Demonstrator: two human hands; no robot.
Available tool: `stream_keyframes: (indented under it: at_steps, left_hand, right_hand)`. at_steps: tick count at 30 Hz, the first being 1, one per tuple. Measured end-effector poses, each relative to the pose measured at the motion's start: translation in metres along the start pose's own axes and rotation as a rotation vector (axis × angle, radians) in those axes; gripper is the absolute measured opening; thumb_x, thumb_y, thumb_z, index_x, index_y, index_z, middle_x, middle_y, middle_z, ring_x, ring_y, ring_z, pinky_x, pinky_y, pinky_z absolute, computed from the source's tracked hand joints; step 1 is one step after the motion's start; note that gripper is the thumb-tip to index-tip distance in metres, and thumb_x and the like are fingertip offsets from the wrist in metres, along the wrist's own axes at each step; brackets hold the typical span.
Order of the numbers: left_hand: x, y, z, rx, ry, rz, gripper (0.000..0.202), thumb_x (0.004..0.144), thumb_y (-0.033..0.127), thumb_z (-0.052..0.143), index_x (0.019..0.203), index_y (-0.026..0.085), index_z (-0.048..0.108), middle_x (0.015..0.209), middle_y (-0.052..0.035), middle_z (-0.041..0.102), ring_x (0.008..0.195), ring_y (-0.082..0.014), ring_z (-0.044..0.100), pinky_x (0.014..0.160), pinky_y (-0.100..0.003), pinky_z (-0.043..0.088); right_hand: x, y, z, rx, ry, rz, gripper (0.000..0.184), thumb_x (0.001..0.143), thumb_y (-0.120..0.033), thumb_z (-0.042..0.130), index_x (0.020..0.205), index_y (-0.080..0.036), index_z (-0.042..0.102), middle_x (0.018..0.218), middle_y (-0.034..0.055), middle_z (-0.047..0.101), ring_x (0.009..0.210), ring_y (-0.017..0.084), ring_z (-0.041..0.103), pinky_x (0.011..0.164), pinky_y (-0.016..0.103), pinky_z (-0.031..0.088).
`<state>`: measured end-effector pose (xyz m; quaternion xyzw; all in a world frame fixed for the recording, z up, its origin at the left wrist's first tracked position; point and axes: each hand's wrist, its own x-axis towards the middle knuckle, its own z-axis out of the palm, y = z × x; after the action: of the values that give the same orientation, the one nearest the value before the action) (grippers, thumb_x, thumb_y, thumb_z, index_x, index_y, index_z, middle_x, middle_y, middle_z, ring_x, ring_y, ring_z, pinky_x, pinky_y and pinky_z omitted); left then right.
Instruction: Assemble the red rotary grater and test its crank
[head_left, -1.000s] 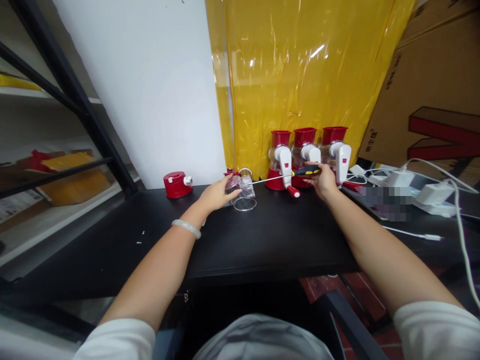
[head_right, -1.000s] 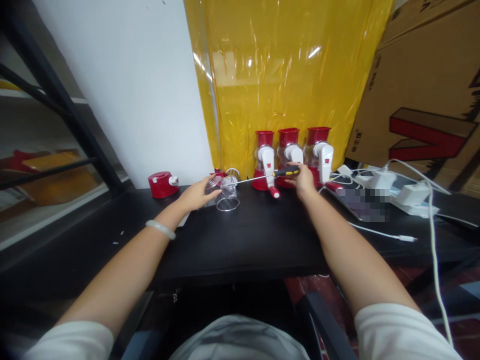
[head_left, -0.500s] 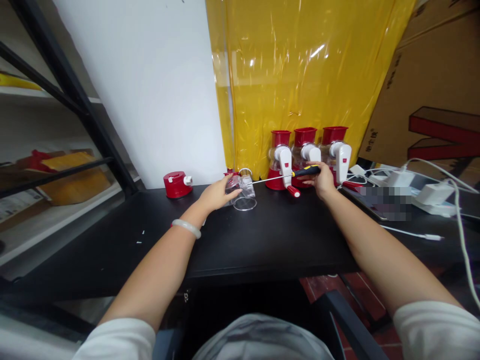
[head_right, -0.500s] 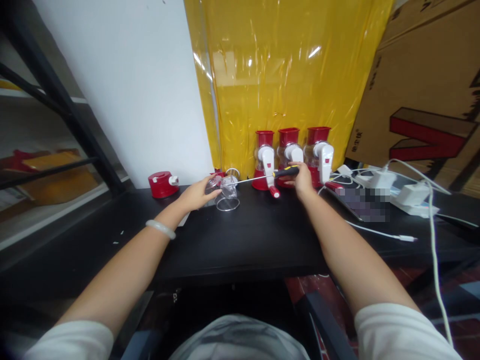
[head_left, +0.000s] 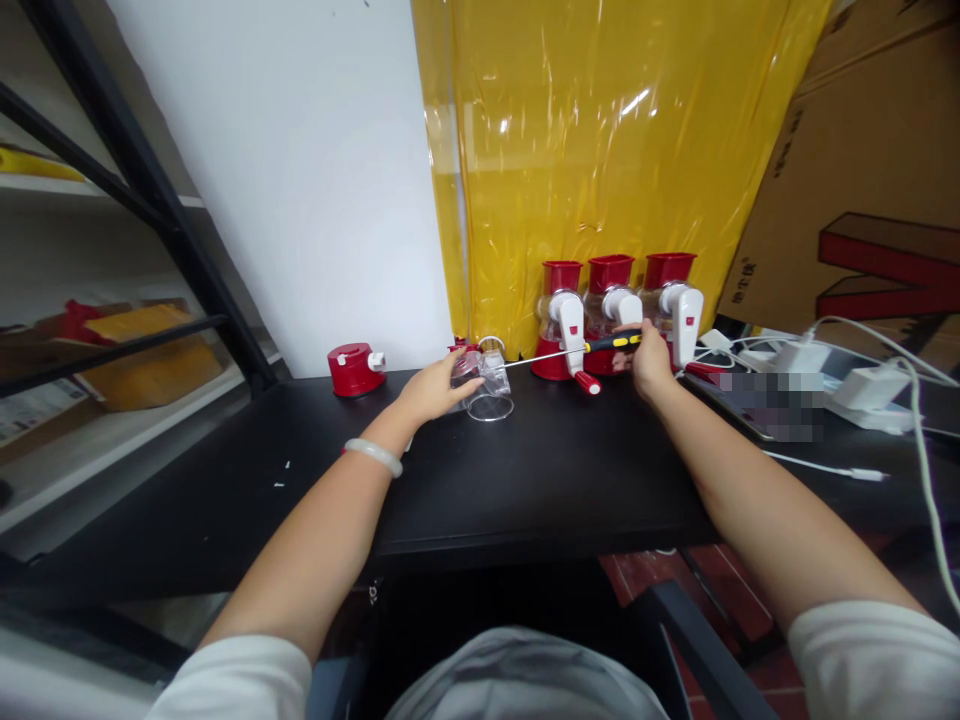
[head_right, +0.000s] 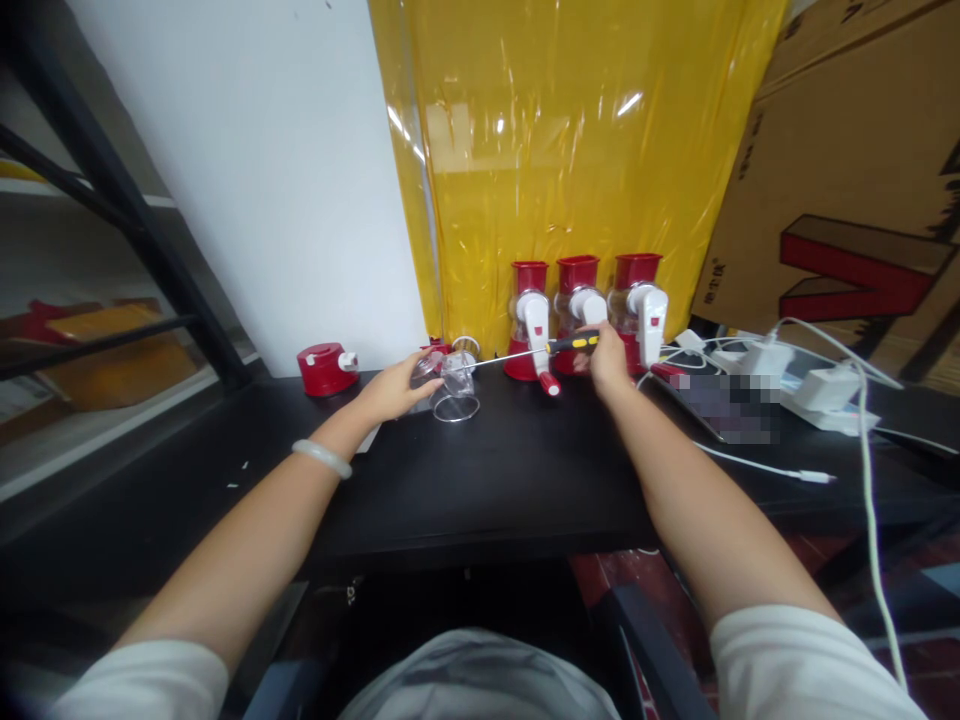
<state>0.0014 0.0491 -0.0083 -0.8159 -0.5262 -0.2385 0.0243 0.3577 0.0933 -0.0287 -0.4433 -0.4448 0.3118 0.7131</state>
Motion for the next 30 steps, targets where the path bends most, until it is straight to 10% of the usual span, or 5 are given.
stream_keyframes:
  at_steps: [7, 16, 25, 30]
  left_hand:
    - [0.0006, -0.0025, 0.0017, -0.003, 0.010, 0.018, 0.079, 0.085, 0.067, 0.046, 0.146, 0.018, 0.034, 0.137, -0.0154, 0.055, 0.124, -0.0320, 0.055, 0.099, -0.041, 0.044]
    - [-0.0001, -0.0011, 0.0007, 0.003, 0.001, 0.007, 0.079, 0.085, 0.067, 0.046, 0.146, 0.019, 0.034, 0.137, -0.0152, 0.055, 0.124, -0.0314, 0.055, 0.099, -0.040, 0.044]
    - [0.0000, -0.0007, 0.0008, 0.001, 0.007, 0.021, 0.077, 0.086, 0.066, 0.046, 0.146, 0.019, 0.035, 0.134, -0.0155, 0.058, 0.122, -0.0322, 0.056, 0.097, -0.041, 0.045]
    - [0.0000, -0.0007, 0.0005, 0.000, 0.005, 0.018, 0.077, 0.086, 0.065, 0.047, 0.145, 0.019, 0.035, 0.136, -0.0151, 0.056, 0.123, -0.0314, 0.055, 0.098, -0.040, 0.044]
  right_hand:
    - [0.0036, 0.0010, 0.0003, 0.144, -0.066, 0.079, 0.025, 0.082, -0.032, 0.041, 0.096, -0.020, 0.058, 0.071, -0.0008, 0.060, 0.047, 0.012, 0.062, 0.041, 0.024, 0.049]
    - [0.0013, 0.0019, 0.0009, -0.013, 0.001, -0.028, 0.032, 0.084, -0.050, 0.052, 0.088, -0.020, 0.058, 0.045, -0.0065, 0.044, 0.031, 0.008, 0.039, 0.030, 0.019, 0.031]
    - [0.0049, 0.0024, -0.0015, 0.176, -0.043, 0.063, 0.028, 0.081, -0.035, 0.038, 0.091, -0.021, 0.060, 0.079, 0.0018, 0.062, 0.056, 0.013, 0.063, 0.044, 0.025, 0.050]
    - [0.0053, 0.0037, 0.0001, 0.115, -0.055, 0.053, 0.029, 0.081, -0.039, 0.050, 0.100, -0.020, 0.059, 0.062, -0.0026, 0.057, 0.043, 0.012, 0.057, 0.038, 0.022, 0.044]
